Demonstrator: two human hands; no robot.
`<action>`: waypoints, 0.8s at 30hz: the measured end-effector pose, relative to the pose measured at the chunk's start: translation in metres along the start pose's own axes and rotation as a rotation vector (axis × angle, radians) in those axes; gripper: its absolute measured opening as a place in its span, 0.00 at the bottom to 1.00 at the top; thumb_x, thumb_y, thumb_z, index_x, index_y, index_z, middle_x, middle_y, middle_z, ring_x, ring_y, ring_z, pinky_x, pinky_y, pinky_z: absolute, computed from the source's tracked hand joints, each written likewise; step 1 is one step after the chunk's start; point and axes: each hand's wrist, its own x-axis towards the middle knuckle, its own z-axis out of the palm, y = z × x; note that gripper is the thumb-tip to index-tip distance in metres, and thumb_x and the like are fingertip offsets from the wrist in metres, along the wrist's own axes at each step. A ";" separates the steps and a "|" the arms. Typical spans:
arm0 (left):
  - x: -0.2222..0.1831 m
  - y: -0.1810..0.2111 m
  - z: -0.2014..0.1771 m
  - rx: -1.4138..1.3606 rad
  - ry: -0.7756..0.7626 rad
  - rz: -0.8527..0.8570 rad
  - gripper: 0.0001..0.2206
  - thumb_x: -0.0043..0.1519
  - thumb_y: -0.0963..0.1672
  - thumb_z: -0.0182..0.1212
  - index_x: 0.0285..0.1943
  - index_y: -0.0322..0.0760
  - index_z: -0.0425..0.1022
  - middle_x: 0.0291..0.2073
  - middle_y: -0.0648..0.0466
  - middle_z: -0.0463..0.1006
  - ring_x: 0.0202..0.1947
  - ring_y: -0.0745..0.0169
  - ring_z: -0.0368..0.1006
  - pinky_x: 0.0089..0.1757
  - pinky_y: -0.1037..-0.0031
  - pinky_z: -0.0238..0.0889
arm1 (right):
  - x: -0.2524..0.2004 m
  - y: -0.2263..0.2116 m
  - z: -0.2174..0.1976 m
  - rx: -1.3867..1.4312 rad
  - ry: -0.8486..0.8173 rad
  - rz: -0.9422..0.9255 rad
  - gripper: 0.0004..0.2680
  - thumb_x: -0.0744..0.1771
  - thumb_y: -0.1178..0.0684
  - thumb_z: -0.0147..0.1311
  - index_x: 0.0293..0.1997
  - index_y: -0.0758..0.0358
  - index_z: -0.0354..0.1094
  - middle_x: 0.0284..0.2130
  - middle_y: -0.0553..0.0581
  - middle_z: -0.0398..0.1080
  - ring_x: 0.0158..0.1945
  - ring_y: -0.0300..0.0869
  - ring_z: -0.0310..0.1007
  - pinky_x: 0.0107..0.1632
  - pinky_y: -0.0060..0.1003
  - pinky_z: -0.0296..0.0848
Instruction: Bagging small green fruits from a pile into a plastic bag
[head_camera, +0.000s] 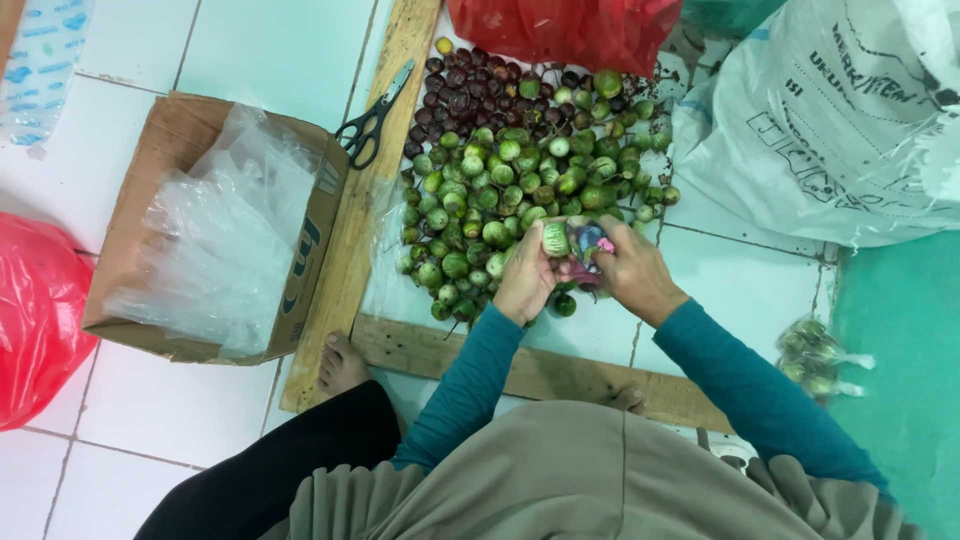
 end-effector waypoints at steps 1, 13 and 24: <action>-0.003 0.003 0.004 0.001 -0.003 0.002 0.23 0.74 0.55 0.42 0.69 0.40 0.68 0.33 0.41 0.80 0.27 0.63 0.75 0.29 0.77 0.74 | -0.005 0.009 0.006 -0.003 0.002 -0.001 0.01 0.66 0.58 0.58 0.34 0.60 0.71 0.50 0.63 0.68 0.39 0.57 0.76 0.38 0.47 0.75; -0.019 0.025 0.012 -0.236 -0.294 -0.003 0.18 0.74 0.46 0.53 0.71 0.38 0.66 0.51 0.33 0.80 0.48 0.45 0.82 0.48 0.61 0.79 | 0.000 0.014 0.003 0.317 -0.040 0.278 0.04 0.62 0.62 0.58 0.38 0.63 0.72 0.49 0.63 0.69 0.37 0.68 0.75 0.35 0.55 0.75; -0.012 0.019 0.018 -0.080 -0.041 0.114 0.24 0.71 0.48 0.59 0.74 0.39 0.60 0.59 0.45 0.75 0.58 0.55 0.75 0.56 0.68 0.71 | 0.005 -0.031 0.009 0.278 -0.187 0.330 0.06 0.63 0.59 0.59 0.39 0.72 0.72 0.51 0.73 0.66 0.29 0.66 0.77 0.32 0.57 0.78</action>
